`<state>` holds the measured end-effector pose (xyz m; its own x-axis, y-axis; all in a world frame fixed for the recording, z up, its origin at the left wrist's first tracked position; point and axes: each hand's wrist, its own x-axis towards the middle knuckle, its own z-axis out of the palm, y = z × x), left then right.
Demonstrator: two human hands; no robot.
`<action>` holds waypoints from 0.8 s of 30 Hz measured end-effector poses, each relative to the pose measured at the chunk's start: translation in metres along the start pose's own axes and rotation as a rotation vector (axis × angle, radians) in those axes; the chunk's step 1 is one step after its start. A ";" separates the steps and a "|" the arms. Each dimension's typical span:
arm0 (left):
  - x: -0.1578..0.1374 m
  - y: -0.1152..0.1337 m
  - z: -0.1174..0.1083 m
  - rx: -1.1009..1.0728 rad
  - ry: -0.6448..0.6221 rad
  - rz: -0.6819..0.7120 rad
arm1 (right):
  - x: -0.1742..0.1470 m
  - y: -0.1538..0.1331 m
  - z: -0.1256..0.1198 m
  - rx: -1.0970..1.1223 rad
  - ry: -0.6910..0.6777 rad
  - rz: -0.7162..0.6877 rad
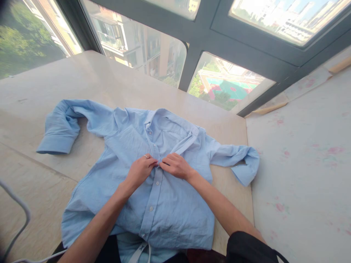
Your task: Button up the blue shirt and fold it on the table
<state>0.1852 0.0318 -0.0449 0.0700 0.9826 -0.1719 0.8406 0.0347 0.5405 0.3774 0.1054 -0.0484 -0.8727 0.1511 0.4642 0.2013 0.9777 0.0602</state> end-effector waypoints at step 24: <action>0.020 0.009 -0.007 -0.534 -0.178 -0.184 | -0.010 -0.005 0.009 -0.056 0.043 0.004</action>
<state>0.1906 0.0529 -0.0378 0.0766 0.9078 -0.4124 0.4643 0.3336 0.8205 0.3813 0.0998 -0.0614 -0.8524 0.1476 0.5017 0.2303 0.9672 0.1068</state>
